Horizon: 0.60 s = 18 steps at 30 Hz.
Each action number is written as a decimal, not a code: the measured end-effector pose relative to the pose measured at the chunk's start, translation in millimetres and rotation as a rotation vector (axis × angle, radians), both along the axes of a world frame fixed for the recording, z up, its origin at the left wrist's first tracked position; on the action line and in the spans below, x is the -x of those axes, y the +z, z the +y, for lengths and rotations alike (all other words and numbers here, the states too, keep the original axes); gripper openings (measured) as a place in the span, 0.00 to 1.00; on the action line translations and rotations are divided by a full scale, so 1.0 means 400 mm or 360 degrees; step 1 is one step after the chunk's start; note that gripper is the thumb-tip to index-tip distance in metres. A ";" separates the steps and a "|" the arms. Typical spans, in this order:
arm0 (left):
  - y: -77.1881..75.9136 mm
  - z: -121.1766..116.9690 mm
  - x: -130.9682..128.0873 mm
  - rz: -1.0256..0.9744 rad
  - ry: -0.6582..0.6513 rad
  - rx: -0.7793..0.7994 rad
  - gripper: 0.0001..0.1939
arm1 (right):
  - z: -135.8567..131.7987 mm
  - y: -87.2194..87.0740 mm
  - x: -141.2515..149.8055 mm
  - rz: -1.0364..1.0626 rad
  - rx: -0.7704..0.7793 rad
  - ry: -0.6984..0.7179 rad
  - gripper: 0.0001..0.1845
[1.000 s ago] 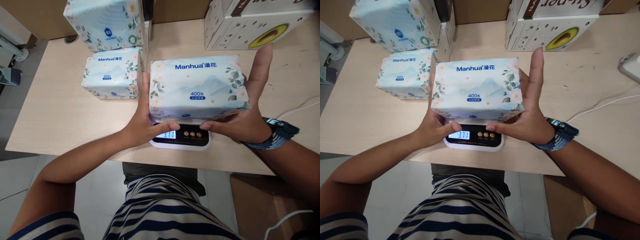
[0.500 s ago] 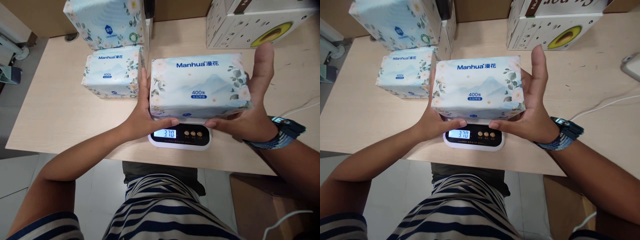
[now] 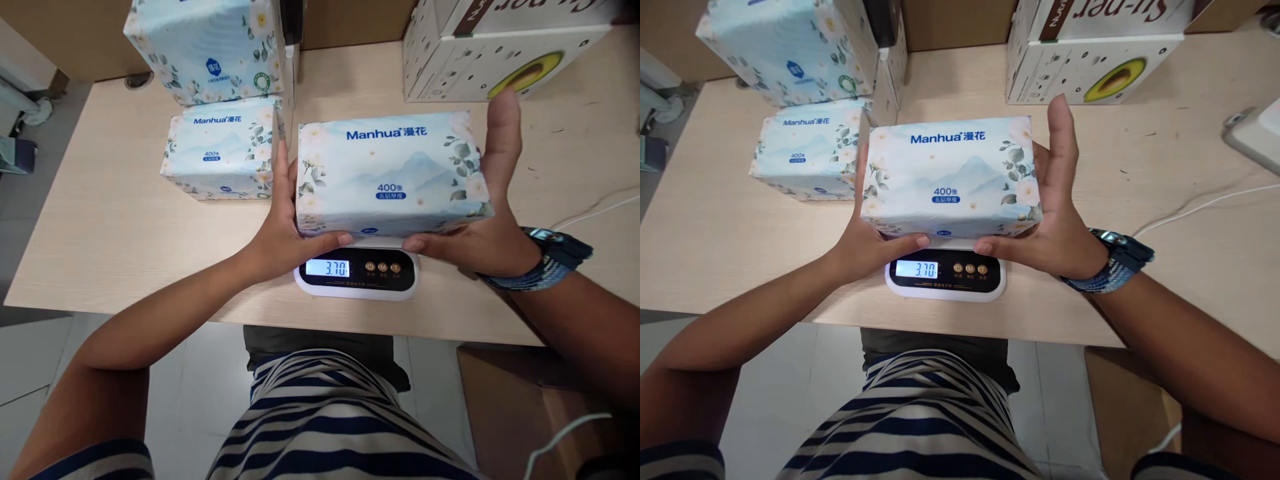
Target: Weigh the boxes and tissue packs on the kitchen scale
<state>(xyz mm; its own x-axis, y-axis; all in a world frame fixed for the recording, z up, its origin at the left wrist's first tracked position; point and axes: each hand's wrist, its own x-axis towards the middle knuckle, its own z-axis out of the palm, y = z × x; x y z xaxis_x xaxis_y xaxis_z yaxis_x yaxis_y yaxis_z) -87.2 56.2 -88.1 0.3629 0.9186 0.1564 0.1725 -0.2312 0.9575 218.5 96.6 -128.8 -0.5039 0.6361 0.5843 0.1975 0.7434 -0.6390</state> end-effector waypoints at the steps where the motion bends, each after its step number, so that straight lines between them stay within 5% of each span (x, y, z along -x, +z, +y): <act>1: -0.002 0.001 0.002 0.0003 -0.0006 -0.0005 0.84 | -0.004 0.000 -0.002 -0.0031 0.0008 -0.0035 0.91; 5: -0.009 -0.005 0.017 0.0050 0.0009 -0.0079 0.87 | -0.037 0.025 0.008 -0.0021 0.0042 -0.0138 0.82; 11: -0.021 -0.047 0.039 0.0124 0.0088 -0.0151 0.83 | -0.062 0.095 0.033 0.0074 0.0194 0.0016 0.80; 15: -0.030 -0.068 0.045 0.0213 0.0057 -0.0231 0.76 | -0.012 0.128 -0.056 0.0209 0.0434 0.0093 0.72; 18: -0.029 -0.066 0.045 0.0367 0.0103 -0.0270 0.69 | 0.055 0.138 -0.179 0.0373 0.0549 -0.0107 0.67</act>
